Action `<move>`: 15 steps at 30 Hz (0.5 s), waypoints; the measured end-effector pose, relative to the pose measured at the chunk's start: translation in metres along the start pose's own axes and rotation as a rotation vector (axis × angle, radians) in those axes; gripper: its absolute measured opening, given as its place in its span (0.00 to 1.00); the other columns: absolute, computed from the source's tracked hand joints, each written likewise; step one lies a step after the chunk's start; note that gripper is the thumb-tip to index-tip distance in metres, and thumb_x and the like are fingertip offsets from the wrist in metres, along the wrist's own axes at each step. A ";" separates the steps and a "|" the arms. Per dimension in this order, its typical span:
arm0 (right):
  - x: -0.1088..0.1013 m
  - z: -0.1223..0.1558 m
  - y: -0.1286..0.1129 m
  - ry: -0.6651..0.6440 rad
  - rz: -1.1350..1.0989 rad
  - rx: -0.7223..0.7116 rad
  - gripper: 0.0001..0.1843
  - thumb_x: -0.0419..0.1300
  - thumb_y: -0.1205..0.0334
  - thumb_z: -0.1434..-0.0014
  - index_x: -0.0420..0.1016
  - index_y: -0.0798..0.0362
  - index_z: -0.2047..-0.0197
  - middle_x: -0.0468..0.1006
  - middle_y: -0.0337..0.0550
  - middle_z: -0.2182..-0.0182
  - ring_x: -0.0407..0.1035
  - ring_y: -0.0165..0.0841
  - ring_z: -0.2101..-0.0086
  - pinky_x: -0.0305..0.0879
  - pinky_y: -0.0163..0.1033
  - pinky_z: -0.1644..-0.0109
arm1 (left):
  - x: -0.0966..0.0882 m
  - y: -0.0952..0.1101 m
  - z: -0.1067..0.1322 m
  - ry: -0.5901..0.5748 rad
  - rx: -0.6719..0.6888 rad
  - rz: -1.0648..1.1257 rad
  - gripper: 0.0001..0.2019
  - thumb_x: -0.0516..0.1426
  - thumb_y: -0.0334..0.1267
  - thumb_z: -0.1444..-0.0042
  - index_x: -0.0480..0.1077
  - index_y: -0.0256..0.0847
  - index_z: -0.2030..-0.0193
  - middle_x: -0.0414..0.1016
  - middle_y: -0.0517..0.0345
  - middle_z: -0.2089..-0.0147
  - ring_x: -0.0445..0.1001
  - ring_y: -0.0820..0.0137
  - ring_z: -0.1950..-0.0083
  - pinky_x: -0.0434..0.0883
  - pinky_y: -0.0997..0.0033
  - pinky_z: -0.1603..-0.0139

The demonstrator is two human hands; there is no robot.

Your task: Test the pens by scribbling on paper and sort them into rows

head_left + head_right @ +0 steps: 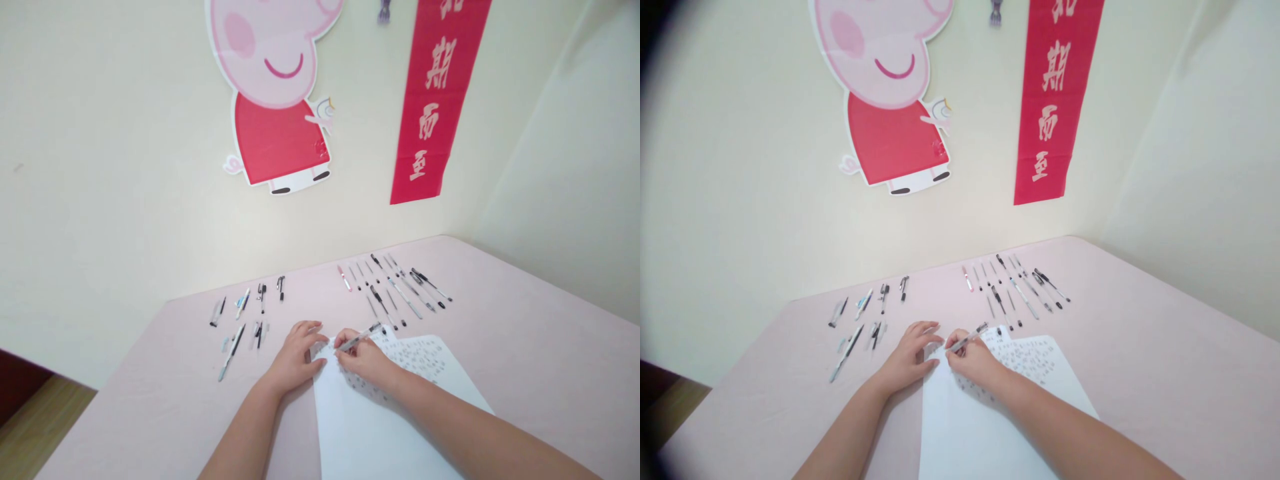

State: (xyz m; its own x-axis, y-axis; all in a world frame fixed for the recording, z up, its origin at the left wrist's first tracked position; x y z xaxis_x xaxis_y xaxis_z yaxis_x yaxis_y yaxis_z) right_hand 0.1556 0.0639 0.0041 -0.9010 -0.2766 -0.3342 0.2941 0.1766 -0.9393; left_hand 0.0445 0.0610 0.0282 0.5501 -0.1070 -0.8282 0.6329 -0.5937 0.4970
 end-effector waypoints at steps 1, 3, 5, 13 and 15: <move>0.002 0.001 0.000 -0.011 0.052 -0.023 0.03 0.54 0.69 0.52 0.67 0.53 0.71 0.65 0.31 0.81 0.59 0.25 0.79 0.56 0.30 0.75 | 0.000 0.000 0.000 -0.002 0.001 0.002 0.17 0.60 0.37 0.52 0.70 0.47 0.53 0.63 0.53 0.42 0.57 0.61 0.39 0.56 0.56 0.39; 0.005 0.002 -0.001 -0.034 0.143 -0.054 0.03 0.55 0.69 0.53 0.68 0.53 0.72 0.64 0.31 0.82 0.59 0.25 0.79 0.55 0.30 0.75 | 0.000 0.001 0.000 -0.003 0.002 0.004 0.17 0.60 0.36 0.52 0.70 0.47 0.53 0.64 0.53 0.42 0.57 0.61 0.40 0.56 0.57 0.39; 0.007 0.003 0.000 -0.050 0.193 -0.059 0.03 0.56 0.68 0.53 0.69 0.53 0.72 0.65 0.31 0.82 0.60 0.25 0.79 0.55 0.31 0.74 | 0.000 0.002 0.000 -0.007 0.002 0.002 0.17 0.60 0.36 0.52 0.70 0.47 0.53 0.64 0.53 0.42 0.57 0.61 0.40 0.56 0.57 0.39; 0.011 0.010 -0.015 -0.073 0.325 -0.146 0.06 0.55 0.71 0.56 0.71 0.52 0.75 0.70 0.36 0.79 0.64 0.29 0.76 0.58 0.33 0.70 | 0.008 -0.003 0.003 -0.064 0.003 -0.029 0.24 0.61 0.40 0.54 0.67 0.46 0.48 0.61 0.50 0.39 0.55 0.58 0.37 0.53 0.52 0.37; 0.012 0.010 -0.015 -0.085 0.332 -0.138 0.07 0.54 0.71 0.56 0.72 0.52 0.74 0.70 0.35 0.79 0.64 0.29 0.76 0.58 0.32 0.71 | 0.009 -0.005 0.004 -0.069 -0.001 -0.029 0.24 0.61 0.40 0.55 0.66 0.45 0.48 0.60 0.50 0.38 0.54 0.59 0.37 0.52 0.53 0.36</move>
Point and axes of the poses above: each hand's wrist, its own z-axis away from the middle knuckle, its own x-axis out of the palm, y = z × x, the point moved 10 cm from there along -z, towards the middle knuckle
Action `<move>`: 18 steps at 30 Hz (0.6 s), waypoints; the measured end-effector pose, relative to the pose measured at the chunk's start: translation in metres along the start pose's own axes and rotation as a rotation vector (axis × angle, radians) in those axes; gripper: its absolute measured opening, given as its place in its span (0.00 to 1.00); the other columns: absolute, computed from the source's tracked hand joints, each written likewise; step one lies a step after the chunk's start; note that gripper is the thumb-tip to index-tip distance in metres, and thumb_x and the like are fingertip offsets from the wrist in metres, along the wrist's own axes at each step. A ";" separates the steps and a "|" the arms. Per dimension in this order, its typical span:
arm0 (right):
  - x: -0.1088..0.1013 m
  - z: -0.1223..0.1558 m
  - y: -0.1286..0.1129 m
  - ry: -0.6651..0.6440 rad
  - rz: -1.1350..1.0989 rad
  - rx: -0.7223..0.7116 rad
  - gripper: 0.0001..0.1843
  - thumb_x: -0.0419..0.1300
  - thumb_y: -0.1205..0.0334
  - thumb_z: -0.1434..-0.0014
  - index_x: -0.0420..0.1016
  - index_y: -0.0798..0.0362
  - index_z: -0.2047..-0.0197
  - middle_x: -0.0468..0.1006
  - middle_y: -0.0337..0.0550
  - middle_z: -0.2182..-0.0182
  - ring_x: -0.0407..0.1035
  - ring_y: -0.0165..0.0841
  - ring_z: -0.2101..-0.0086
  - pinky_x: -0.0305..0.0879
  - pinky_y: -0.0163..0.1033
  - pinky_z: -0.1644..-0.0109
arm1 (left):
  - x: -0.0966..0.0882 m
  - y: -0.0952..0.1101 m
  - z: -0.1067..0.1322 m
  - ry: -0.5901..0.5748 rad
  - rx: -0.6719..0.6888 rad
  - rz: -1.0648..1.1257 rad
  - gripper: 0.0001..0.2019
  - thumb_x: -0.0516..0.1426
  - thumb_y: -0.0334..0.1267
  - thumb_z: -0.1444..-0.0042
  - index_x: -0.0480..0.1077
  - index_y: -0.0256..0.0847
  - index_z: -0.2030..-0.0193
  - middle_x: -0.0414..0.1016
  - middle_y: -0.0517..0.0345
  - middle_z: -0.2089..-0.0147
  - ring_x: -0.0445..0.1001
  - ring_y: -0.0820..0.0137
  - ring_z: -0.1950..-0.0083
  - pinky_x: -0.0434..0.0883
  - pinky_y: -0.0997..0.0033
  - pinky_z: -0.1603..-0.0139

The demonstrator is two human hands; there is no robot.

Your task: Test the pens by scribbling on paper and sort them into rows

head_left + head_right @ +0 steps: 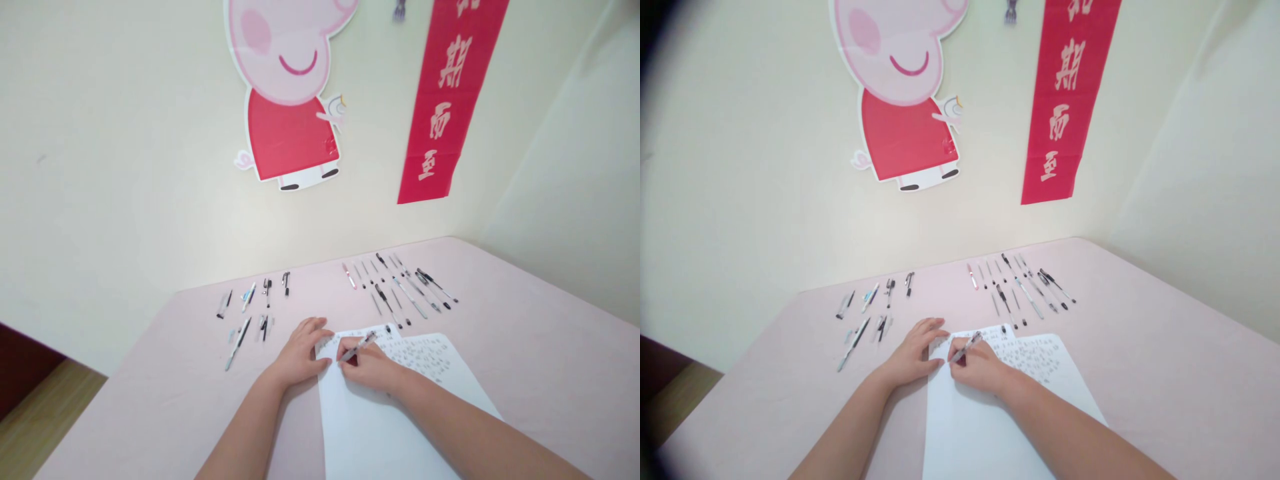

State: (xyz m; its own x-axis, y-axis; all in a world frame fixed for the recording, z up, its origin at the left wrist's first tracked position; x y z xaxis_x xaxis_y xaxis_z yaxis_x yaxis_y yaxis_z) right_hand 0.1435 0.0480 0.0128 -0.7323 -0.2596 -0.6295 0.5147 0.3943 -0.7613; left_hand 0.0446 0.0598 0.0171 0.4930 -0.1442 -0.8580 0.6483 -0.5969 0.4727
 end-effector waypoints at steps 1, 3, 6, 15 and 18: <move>0.001 0.000 0.000 -0.005 0.006 0.001 0.07 0.54 0.70 0.56 0.72 0.53 0.74 0.70 0.35 0.80 0.64 0.29 0.77 0.58 0.32 0.71 | 0.000 0.000 0.000 -0.002 -0.001 -0.001 0.25 0.61 0.40 0.55 0.66 0.46 0.48 0.60 0.51 0.38 0.54 0.59 0.37 0.52 0.53 0.36; 0.001 0.000 -0.001 -0.011 0.022 -0.004 0.07 0.54 0.70 0.55 0.72 0.53 0.73 0.70 0.35 0.80 0.63 0.28 0.78 0.58 0.32 0.72 | 0.001 -0.001 0.000 -0.007 -0.007 -0.003 0.24 0.61 0.40 0.54 0.66 0.46 0.47 0.59 0.51 0.38 0.54 0.59 0.36 0.52 0.53 0.36; 0.002 -0.001 -0.004 -0.010 0.037 -0.021 0.06 0.55 0.69 0.54 0.73 0.53 0.73 0.71 0.36 0.80 0.63 0.28 0.77 0.59 0.32 0.71 | 0.001 -0.002 0.000 -0.009 -0.018 -0.004 0.25 0.61 0.41 0.54 0.66 0.45 0.47 0.59 0.50 0.38 0.54 0.59 0.36 0.51 0.53 0.36; 0.004 -0.001 -0.003 -0.017 0.030 -0.037 0.06 0.54 0.70 0.55 0.71 0.51 0.75 0.71 0.35 0.80 0.64 0.29 0.77 0.59 0.33 0.71 | 0.000 -0.002 0.001 -0.005 -0.031 0.009 0.24 0.61 0.41 0.54 0.66 0.45 0.47 0.60 0.51 0.38 0.54 0.59 0.36 0.52 0.53 0.36; 0.003 0.000 -0.006 -0.021 0.020 -0.059 0.07 0.54 0.71 0.55 0.70 0.50 0.76 0.71 0.36 0.80 0.65 0.30 0.77 0.59 0.33 0.71 | 0.000 -0.002 0.001 -0.004 -0.032 0.007 0.25 0.61 0.40 0.54 0.66 0.46 0.47 0.59 0.51 0.37 0.54 0.59 0.36 0.51 0.53 0.36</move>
Point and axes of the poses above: each hand's wrist, its own z-axis away from the middle knuckle, its own x-axis out of the palm, y = z × x, the point moved 10 cm from there along -z, towards the middle knuckle
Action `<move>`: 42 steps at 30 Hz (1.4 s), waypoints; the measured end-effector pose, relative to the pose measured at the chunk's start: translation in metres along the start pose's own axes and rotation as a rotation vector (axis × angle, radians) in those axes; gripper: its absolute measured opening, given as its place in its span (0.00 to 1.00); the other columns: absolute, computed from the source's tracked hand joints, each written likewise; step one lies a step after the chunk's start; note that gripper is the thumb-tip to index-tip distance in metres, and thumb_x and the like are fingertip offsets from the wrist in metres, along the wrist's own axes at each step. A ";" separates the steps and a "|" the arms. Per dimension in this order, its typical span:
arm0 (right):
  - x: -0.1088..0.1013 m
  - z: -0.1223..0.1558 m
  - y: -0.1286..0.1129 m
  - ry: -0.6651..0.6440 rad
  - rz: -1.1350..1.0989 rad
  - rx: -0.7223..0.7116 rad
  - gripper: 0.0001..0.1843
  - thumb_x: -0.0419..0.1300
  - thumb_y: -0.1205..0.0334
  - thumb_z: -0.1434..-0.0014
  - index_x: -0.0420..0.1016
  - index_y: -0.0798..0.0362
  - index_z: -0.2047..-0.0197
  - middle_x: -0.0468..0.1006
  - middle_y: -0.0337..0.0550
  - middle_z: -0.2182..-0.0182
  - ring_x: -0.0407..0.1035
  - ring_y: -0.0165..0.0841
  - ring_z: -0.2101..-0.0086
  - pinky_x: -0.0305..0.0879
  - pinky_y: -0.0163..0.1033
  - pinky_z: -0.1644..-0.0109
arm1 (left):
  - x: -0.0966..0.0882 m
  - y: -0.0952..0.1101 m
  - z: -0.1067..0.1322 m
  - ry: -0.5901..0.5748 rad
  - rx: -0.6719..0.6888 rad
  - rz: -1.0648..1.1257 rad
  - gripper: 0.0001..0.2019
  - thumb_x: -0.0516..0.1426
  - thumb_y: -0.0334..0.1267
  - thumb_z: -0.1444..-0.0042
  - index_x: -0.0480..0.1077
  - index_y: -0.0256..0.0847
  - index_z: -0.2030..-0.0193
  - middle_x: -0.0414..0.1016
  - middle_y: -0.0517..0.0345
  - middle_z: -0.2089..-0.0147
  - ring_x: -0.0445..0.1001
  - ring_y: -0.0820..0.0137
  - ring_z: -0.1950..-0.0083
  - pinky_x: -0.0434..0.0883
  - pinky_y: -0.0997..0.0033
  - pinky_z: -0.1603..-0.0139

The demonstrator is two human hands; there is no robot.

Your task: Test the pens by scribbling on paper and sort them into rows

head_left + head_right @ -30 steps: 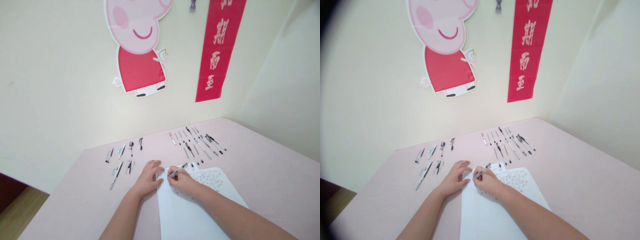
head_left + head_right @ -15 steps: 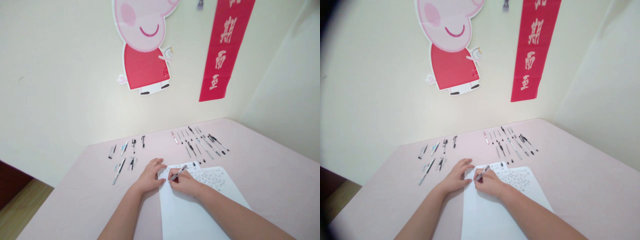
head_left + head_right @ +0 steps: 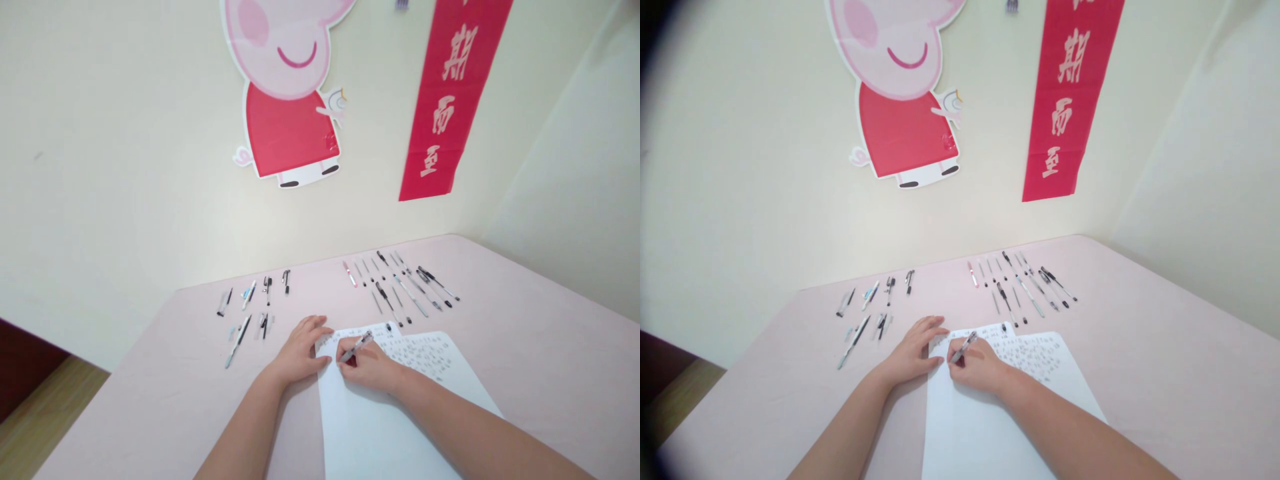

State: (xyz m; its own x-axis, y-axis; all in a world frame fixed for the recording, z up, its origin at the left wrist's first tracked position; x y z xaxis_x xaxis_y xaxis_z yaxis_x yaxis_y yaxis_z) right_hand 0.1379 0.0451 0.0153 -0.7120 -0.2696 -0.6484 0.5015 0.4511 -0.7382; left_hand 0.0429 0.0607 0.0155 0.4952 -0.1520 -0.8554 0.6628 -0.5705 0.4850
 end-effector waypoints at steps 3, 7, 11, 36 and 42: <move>0.000 0.001 0.000 0.004 0.003 0.000 0.07 0.54 0.72 0.56 0.70 0.51 0.76 0.71 0.36 0.79 0.65 0.30 0.77 0.59 0.33 0.71 | 0.000 0.000 0.000 -0.005 0.000 -0.002 0.25 0.61 0.40 0.54 0.66 0.45 0.47 0.59 0.50 0.37 0.54 0.59 0.36 0.52 0.53 0.36; -0.002 0.001 0.004 0.029 0.006 0.011 0.06 0.54 0.70 0.55 0.71 0.52 0.75 0.71 0.36 0.79 0.65 0.29 0.76 0.60 0.33 0.69 | -0.001 0.002 -0.001 -0.013 0.000 -0.003 0.24 0.61 0.41 0.53 0.67 0.43 0.48 0.60 0.49 0.38 0.54 0.59 0.36 0.52 0.54 0.36; 0.001 0.000 0.004 0.012 0.005 0.004 0.06 0.54 0.70 0.55 0.71 0.52 0.75 0.71 0.35 0.79 0.64 0.29 0.76 0.59 0.33 0.69 | -0.001 0.003 -0.001 -0.014 -0.004 0.000 0.24 0.61 0.42 0.54 0.67 0.44 0.48 0.60 0.49 0.38 0.55 0.59 0.37 0.53 0.54 0.36; -0.001 0.001 0.002 0.001 -0.024 -0.012 0.08 0.53 0.73 0.57 0.70 0.51 0.76 0.70 0.35 0.80 0.64 0.29 0.77 0.59 0.33 0.71 | -0.001 0.001 0.000 0.006 0.002 0.012 0.24 0.61 0.39 0.55 0.67 0.46 0.48 0.60 0.51 0.38 0.55 0.59 0.36 0.53 0.54 0.36; 0.000 0.002 0.005 0.018 -0.016 -0.012 0.07 0.53 0.72 0.57 0.69 0.52 0.76 0.69 0.34 0.80 0.63 0.29 0.77 0.59 0.33 0.70 | 0.000 0.000 -0.001 -0.004 0.002 0.013 0.24 0.61 0.40 0.54 0.67 0.46 0.48 0.60 0.51 0.38 0.55 0.59 0.37 0.53 0.53 0.36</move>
Point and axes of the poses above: each hand's wrist, its own z-axis away from the middle knuckle, its own x-axis out of the palm, y = z × x, the point moved 10 cm from there along -z, towards the middle knuckle
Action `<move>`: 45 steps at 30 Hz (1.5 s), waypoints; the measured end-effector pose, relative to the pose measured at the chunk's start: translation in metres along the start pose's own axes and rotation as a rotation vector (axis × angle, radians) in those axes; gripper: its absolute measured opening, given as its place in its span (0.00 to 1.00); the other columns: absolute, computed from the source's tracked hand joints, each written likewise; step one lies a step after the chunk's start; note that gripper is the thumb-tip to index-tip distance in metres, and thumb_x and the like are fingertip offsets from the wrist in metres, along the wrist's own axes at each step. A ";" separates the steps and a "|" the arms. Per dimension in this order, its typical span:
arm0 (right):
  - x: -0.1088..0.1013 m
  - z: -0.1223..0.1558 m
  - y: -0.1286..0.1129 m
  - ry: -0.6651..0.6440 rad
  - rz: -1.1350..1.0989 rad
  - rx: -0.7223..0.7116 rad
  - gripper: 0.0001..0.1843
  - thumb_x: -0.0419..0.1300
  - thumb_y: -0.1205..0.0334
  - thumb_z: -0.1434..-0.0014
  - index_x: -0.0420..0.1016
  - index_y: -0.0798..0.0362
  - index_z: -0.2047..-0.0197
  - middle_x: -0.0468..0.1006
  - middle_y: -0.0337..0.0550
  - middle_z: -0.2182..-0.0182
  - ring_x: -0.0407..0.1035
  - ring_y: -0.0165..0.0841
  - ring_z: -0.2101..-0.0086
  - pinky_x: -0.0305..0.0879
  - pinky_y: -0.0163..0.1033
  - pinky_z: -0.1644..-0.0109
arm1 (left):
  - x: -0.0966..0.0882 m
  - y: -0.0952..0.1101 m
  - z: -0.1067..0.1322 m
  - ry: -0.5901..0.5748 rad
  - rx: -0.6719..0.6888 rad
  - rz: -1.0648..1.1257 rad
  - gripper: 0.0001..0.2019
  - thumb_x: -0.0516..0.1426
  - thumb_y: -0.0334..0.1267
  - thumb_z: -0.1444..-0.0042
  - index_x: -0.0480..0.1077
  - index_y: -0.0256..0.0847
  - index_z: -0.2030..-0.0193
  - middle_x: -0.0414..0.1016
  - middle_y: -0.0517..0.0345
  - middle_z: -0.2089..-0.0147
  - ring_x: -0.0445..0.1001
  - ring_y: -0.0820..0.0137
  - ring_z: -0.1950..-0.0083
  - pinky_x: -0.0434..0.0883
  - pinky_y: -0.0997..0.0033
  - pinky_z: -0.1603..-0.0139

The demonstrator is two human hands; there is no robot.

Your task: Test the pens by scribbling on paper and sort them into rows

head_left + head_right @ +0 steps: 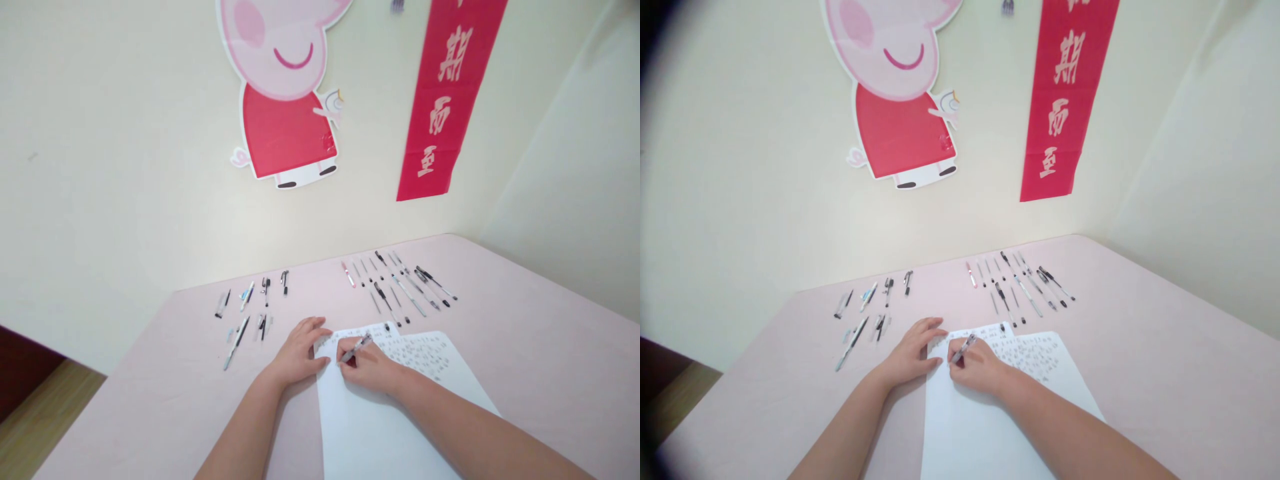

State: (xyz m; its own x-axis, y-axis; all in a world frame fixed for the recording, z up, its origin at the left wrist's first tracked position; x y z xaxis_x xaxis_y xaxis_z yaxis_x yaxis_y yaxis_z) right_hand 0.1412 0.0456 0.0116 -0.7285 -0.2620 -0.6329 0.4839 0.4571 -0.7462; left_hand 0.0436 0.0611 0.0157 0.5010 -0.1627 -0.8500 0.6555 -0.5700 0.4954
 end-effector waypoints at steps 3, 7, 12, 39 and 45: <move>-0.002 -0.002 0.007 0.004 -0.055 0.052 0.06 0.53 0.71 0.56 0.69 0.52 0.75 0.68 0.33 0.80 0.62 0.28 0.78 0.58 0.32 0.72 | 0.000 0.000 0.000 0.000 0.011 -0.007 0.24 0.61 0.40 0.54 0.67 0.46 0.48 0.60 0.51 0.38 0.55 0.59 0.37 0.53 0.53 0.36; -0.006 -0.004 0.016 0.030 -0.191 0.120 0.04 0.54 0.69 0.52 0.68 0.52 0.73 0.65 0.33 0.80 0.60 0.27 0.78 0.57 0.32 0.73 | 0.001 0.000 0.000 -0.003 0.007 -0.018 0.24 0.61 0.40 0.54 0.66 0.46 0.47 0.60 0.51 0.38 0.55 0.59 0.37 0.54 0.54 0.37; -0.011 -0.005 0.016 0.065 -0.249 0.126 0.05 0.53 0.70 0.50 0.68 0.52 0.71 0.66 0.34 0.77 0.61 0.28 0.74 0.57 0.32 0.70 | 0.001 0.000 0.000 0.000 0.017 -0.017 0.25 0.61 0.40 0.54 0.66 0.46 0.47 0.60 0.50 0.38 0.55 0.59 0.37 0.54 0.53 0.37; -0.024 -0.005 0.009 0.252 -0.112 -0.251 0.30 0.55 0.67 0.46 0.56 0.51 0.40 0.67 0.43 0.63 0.63 0.33 0.65 0.62 0.38 0.60 | -0.003 0.049 -0.007 0.084 -0.008 0.433 0.20 0.58 0.47 0.48 0.68 0.40 0.51 0.71 0.56 0.64 0.68 0.70 0.65 0.66 0.71 0.63; -0.017 -0.006 0.017 0.161 -0.112 -0.117 0.36 0.59 0.63 0.50 0.55 0.47 0.38 0.65 0.39 0.65 0.64 0.33 0.65 0.61 0.37 0.60 | 0.010 0.065 -0.008 0.002 -0.031 0.402 0.18 0.61 0.43 0.51 0.68 0.40 0.54 0.73 0.56 0.63 0.69 0.69 0.63 0.66 0.69 0.59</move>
State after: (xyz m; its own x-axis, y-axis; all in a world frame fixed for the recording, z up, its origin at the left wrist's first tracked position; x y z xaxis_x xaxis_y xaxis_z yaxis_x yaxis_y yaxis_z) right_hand 0.1588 0.0624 0.0108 -0.8470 -0.1820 -0.4995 0.3430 0.5307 -0.7750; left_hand 0.0963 0.0286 0.0407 0.7223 -0.3659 -0.5868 0.4238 -0.4364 0.7937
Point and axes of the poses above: each hand's wrist, its own z-axis away from the middle knuckle, its own x-axis out of the palm, y = z × x, the point moved 10 cm from there along -z, towards the middle knuckle
